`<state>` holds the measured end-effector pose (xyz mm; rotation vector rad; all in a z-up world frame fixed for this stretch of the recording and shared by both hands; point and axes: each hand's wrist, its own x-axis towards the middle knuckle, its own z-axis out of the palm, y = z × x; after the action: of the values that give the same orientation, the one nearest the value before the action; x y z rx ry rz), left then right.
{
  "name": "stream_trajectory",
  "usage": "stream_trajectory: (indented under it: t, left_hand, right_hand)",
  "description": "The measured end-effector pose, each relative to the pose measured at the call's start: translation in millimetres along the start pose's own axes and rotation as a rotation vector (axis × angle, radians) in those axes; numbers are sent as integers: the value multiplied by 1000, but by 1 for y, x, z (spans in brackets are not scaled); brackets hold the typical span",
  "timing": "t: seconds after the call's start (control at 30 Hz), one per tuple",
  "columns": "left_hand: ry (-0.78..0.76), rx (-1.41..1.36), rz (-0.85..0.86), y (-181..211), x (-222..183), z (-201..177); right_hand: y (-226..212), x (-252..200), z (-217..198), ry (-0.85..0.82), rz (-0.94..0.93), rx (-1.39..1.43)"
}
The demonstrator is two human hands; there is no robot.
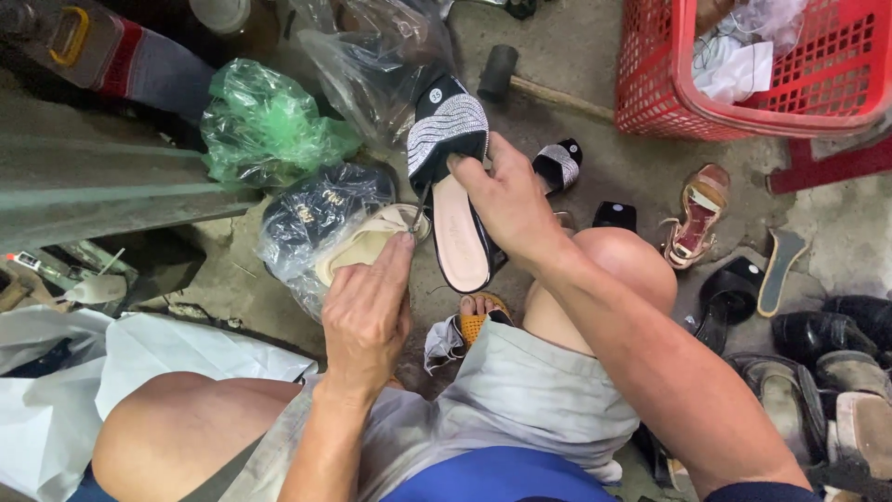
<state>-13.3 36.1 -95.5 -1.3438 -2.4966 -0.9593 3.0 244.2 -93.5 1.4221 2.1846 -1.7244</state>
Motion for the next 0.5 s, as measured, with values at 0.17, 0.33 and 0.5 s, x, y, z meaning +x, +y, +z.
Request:
stream_trajectory:
  t: [0.17,0.33,0.5]
  left_hand:
    - [-30,-54,-28,-3,-9,4]
    - [-12,-377,-234,-2,-6,5]
    - [181,-548,-489,2,-6,0]
  right_hand:
    - [4,6,2,19,0,-43]
    - [5,12,4,-5,-31,-96]
    - [8,28,-9,4,-348,105]
